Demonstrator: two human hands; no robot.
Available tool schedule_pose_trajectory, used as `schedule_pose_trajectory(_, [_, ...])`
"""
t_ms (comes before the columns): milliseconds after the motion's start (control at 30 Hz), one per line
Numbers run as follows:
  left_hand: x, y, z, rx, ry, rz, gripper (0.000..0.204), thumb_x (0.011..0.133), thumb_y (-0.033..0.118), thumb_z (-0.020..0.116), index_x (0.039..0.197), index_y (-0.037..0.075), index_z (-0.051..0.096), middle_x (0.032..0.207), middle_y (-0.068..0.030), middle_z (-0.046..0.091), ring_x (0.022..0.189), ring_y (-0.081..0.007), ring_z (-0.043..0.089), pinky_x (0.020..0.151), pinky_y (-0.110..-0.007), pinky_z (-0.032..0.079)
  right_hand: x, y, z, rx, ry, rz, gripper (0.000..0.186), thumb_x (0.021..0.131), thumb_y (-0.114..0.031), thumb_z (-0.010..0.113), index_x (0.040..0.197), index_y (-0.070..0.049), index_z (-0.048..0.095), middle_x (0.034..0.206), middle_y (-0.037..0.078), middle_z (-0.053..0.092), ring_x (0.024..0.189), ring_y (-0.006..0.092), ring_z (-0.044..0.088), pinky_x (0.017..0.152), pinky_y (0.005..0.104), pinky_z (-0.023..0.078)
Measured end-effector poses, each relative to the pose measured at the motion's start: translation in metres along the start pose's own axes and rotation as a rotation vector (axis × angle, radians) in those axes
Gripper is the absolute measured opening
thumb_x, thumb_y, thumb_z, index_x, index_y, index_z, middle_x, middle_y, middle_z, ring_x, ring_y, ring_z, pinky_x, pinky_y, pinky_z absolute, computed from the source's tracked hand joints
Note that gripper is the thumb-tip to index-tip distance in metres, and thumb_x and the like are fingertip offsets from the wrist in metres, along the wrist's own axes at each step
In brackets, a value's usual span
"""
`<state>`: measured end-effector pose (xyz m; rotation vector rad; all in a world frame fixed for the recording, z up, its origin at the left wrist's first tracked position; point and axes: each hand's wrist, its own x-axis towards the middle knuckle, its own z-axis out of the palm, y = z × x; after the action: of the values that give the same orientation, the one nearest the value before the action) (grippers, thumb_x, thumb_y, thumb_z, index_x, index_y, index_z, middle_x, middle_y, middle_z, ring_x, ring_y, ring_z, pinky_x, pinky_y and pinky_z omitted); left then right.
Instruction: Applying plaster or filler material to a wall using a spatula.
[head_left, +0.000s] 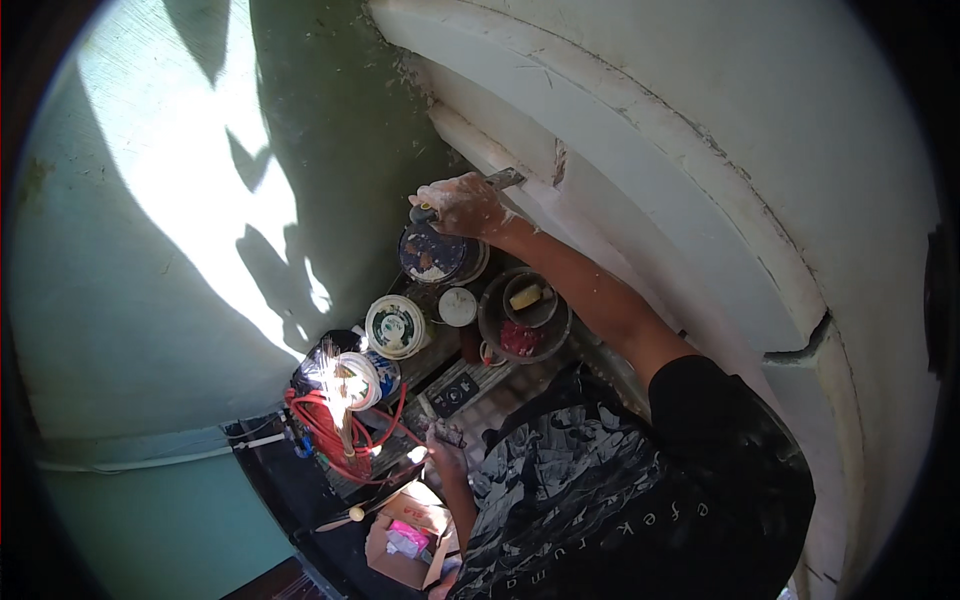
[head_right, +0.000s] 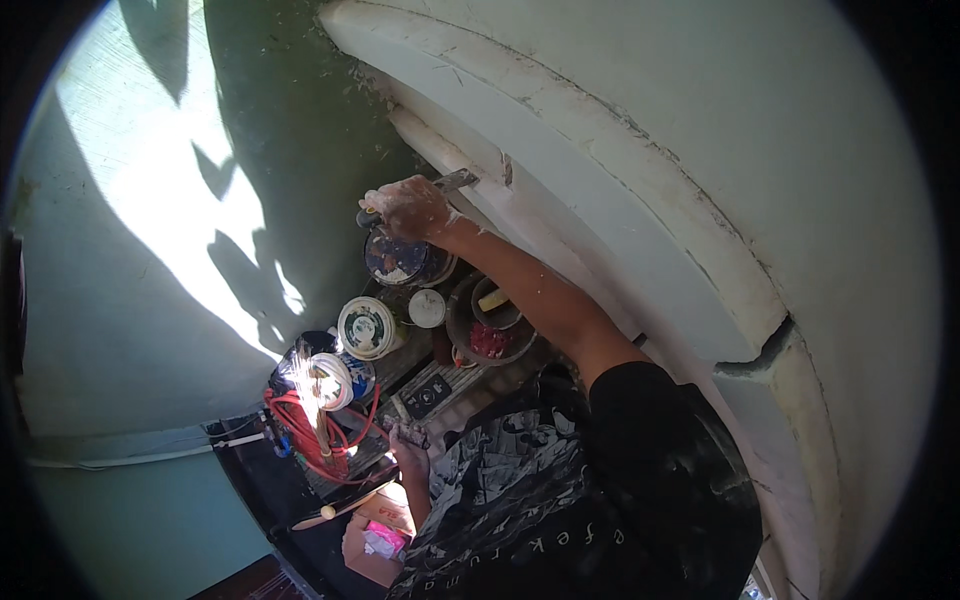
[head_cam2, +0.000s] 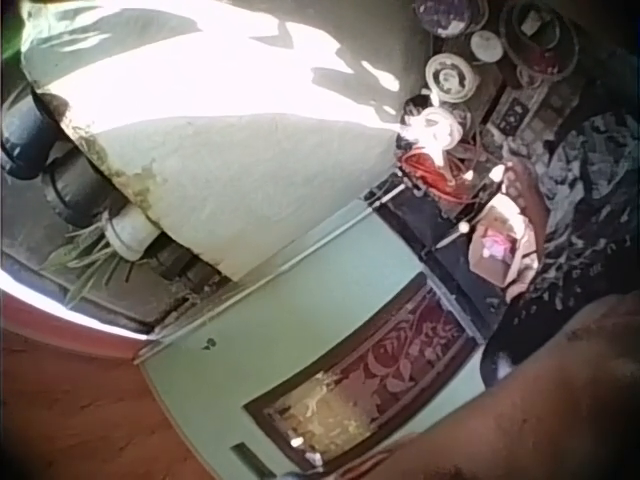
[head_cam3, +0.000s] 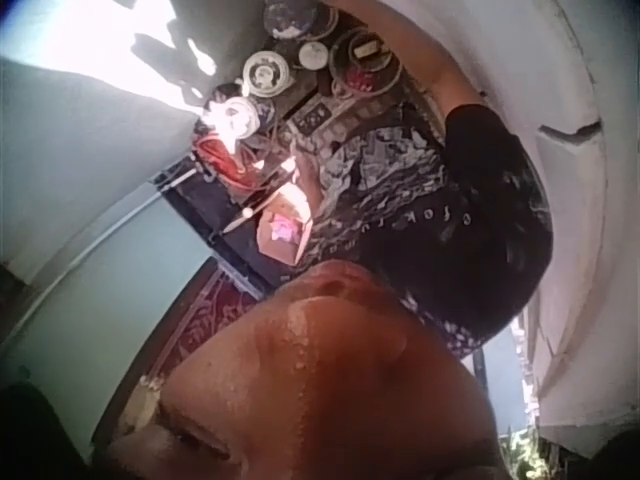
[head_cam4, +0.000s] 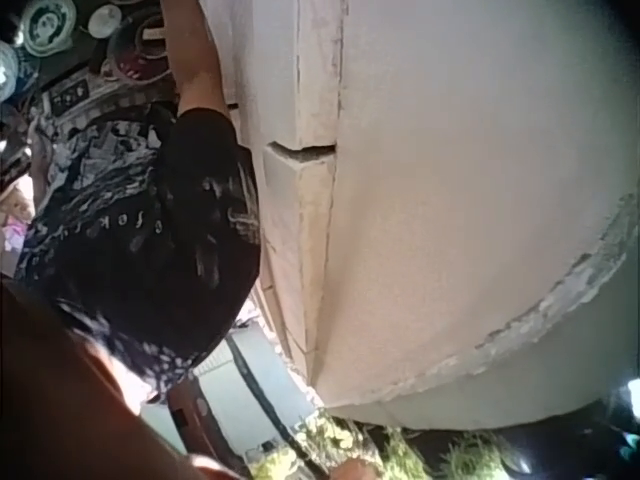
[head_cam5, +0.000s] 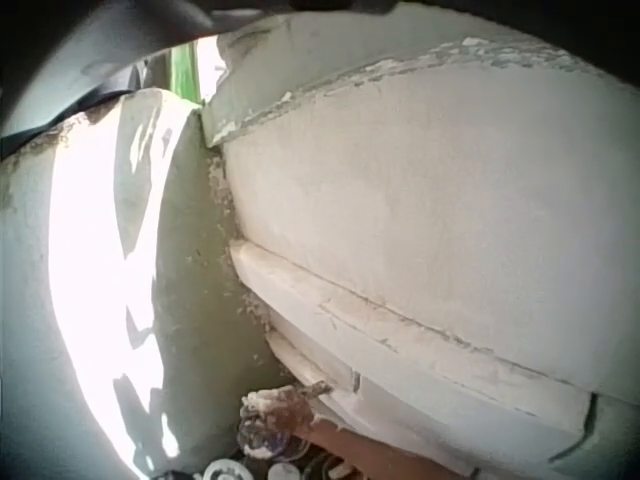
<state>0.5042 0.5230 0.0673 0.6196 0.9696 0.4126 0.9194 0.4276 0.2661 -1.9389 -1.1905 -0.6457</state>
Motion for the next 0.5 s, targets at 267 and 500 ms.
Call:
schedule_pose_trajectory(267, [-0.006, -0.002, 0.004, -0.003, 0.048, 0.008, 0.011, 0.089, 0.022, 0.051, 0.094, 0.012, 0.053, 0.083, -0.0011, 0.055, 0.069, -0.0179, 0.051, 0.065, -0.033, 0.044, 0.007, 0.004, -0.014, 0.006, 0.015, -0.057, 0.016, 0.072, -0.022, 0.065, 0.085, -0.012, 0.063, 0.069, 0.004, 0.062, 0.059, 0.0248, 0.061, 0.052, 0.0352, 0.048])
schedule_pose_trajectory(500, [-0.014, -0.002, 0.016, -0.013, 0.116, -0.021, 0.008, 0.089, 0.022, 0.050, 0.089, 0.015, 0.054, 0.077, -0.0001, 0.055, 0.064, -0.0175, 0.051, 0.062, -0.030, 0.043, 0.013, -0.029, -0.008, -0.010, -0.177, -0.007, 0.023, 0.067, -0.021, 0.068, 0.088, -0.014, 0.062, 0.073, 0.005, 0.063, 0.073, 0.0230, 0.064, 0.062, 0.0386, 0.050])
